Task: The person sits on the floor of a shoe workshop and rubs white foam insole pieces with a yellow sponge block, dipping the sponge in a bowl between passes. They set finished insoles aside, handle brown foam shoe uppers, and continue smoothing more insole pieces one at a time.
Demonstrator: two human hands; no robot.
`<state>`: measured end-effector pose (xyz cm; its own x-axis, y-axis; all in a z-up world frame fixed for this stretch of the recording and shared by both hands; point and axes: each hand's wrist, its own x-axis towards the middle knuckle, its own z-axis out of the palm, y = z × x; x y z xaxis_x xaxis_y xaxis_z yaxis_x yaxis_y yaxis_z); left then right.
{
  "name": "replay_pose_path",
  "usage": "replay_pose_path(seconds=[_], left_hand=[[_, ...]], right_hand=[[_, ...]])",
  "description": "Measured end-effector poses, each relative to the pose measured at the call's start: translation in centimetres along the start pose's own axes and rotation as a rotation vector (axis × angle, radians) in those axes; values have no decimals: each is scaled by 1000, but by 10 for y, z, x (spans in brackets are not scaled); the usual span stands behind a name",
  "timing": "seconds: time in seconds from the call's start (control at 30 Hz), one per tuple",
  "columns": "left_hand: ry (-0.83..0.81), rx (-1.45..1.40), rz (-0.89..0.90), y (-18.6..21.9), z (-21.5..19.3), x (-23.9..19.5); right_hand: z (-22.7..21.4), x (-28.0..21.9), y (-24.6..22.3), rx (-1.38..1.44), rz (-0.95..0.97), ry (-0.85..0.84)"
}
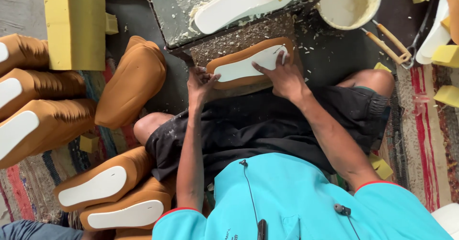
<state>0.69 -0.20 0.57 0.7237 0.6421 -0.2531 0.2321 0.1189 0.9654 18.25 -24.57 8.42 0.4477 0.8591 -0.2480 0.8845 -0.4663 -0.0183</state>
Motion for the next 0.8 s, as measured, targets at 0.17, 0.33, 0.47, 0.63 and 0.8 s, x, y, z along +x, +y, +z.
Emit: replay_pose_path(seconds=[0.17, 0.33, 0.47, 0.63, 0.8], left_hand=[[0, -28, -22, -1, 6, 2], [350, 1195, 798, 32, 36, -11], [68, 1007, 509, 45, -18, -30], [1103, 1017, 383, -5, -173, -73], [1132, 713, -60, -71, -245, -101]], right_hand=[[11, 1, -6, -16, 35, -65], [10, -2, -14, 18, 89, -71], [24, -9, -2, 136, 104, 18], [29, -18, 9, 288, 34, 159], [12, -30, 12, 448, 159, 289]])
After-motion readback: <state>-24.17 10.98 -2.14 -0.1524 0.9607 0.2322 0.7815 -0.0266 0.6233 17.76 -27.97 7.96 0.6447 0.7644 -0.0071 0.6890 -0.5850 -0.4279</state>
